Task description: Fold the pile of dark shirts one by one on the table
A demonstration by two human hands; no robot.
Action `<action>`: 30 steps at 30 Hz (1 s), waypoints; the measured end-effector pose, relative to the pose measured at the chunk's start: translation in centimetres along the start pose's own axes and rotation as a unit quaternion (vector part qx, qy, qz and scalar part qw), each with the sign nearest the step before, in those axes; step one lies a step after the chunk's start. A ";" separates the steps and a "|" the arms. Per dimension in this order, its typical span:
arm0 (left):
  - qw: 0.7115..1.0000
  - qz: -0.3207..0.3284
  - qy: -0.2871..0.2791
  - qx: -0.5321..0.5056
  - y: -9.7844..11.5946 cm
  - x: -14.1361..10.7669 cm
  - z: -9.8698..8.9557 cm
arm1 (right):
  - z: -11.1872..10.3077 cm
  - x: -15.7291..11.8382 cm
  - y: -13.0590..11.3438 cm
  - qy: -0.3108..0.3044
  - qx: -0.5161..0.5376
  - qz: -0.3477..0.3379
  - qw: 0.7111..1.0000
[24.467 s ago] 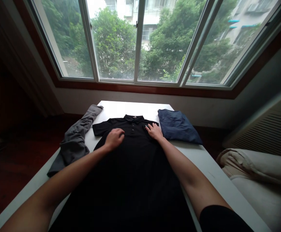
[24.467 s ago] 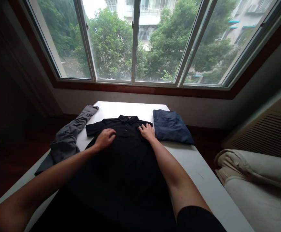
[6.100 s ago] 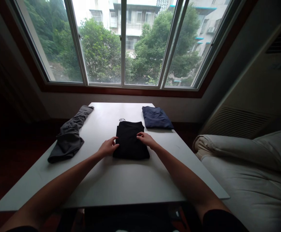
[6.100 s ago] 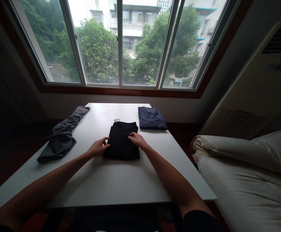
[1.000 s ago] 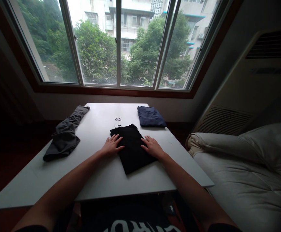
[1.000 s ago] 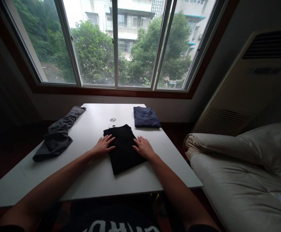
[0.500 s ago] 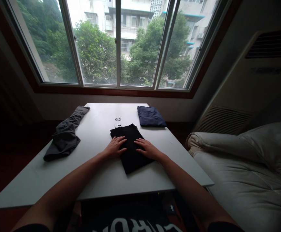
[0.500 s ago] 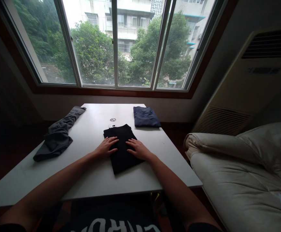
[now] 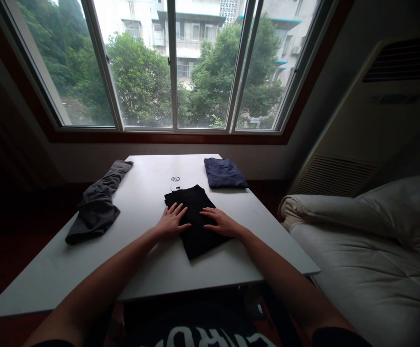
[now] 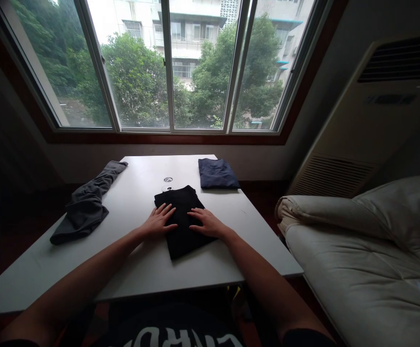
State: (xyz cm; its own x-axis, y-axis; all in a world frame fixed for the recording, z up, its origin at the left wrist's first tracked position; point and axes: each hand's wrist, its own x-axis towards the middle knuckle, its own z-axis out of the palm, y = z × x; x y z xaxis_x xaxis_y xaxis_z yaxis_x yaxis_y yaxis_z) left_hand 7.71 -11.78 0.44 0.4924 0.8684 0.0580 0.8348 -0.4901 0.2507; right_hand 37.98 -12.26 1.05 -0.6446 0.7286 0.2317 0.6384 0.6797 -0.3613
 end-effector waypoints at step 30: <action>1.000 -0.010 -0.014 -0.016 -2.8 -0.3 -1.1 | 0.1 12.7 2.9 0.133 -0.090 0.254 0.954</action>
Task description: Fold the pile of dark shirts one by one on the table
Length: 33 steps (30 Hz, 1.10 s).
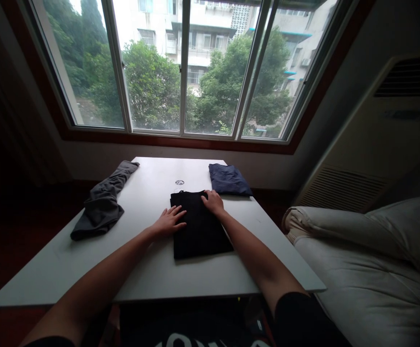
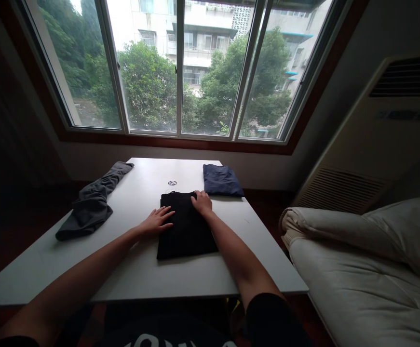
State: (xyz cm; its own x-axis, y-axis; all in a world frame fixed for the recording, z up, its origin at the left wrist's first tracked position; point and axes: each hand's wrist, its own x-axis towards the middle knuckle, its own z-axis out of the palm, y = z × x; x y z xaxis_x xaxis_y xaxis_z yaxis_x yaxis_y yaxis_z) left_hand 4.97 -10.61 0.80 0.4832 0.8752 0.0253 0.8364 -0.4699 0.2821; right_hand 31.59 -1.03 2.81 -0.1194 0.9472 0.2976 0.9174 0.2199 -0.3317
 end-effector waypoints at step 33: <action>1.000 -0.010 0.024 0.006 0.2 0.3 0.1 | 4.4 4.2 5.6 0.087 0.205 0.051 0.974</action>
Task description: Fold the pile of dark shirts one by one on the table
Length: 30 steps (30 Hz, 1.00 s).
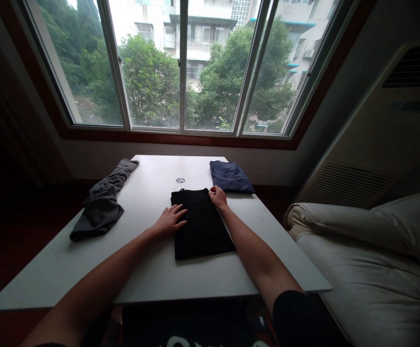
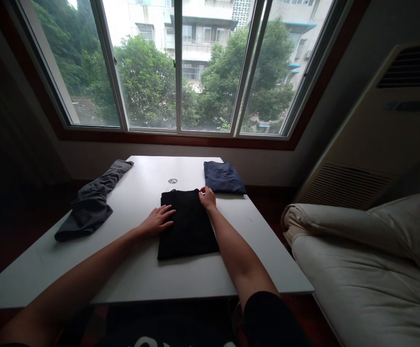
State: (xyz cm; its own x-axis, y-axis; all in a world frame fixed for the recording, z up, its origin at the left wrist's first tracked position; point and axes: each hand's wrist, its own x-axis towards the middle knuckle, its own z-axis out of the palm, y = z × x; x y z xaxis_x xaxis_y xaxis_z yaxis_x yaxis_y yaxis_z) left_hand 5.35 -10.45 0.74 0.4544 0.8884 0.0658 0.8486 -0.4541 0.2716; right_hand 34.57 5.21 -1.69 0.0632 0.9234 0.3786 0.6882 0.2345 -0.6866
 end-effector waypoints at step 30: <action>1.000 0.004 0.007 -0.004 -0.1 0.0 0.1 | -0.1 -2.6 -3.0 -0.033 -0.074 -0.169 0.982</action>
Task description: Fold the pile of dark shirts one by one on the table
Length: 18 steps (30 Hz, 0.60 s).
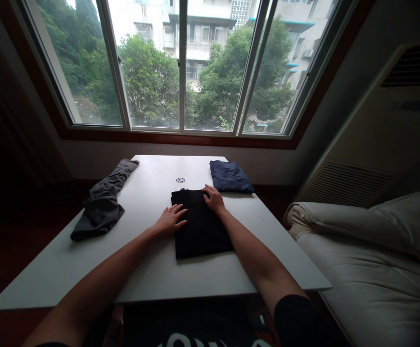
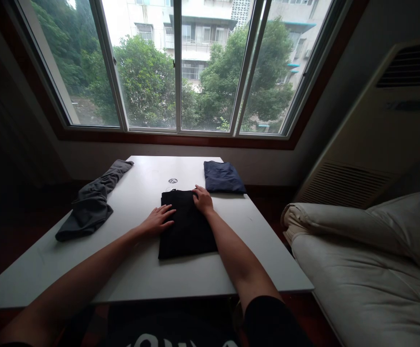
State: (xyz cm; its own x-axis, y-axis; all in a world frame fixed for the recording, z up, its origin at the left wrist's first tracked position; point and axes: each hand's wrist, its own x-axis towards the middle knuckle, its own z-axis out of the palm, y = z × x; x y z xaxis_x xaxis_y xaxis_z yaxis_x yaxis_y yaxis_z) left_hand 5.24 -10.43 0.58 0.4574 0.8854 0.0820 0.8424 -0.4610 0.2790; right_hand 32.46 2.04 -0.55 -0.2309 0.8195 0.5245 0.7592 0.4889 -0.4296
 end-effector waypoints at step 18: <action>1.000 -0.004 -0.007 0.007 0.4 -0.1 -0.3 | 1.3 -0.6 0.9 -0.142 -0.082 0.075 0.984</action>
State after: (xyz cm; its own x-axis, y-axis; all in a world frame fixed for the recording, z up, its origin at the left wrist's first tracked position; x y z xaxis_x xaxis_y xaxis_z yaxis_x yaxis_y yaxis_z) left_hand 5.43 -10.63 0.94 0.4552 0.8879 0.0670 0.8494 -0.4556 0.2663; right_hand 32.50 2.36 -2.23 -0.2518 0.9405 0.2283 0.8804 0.3206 -0.3495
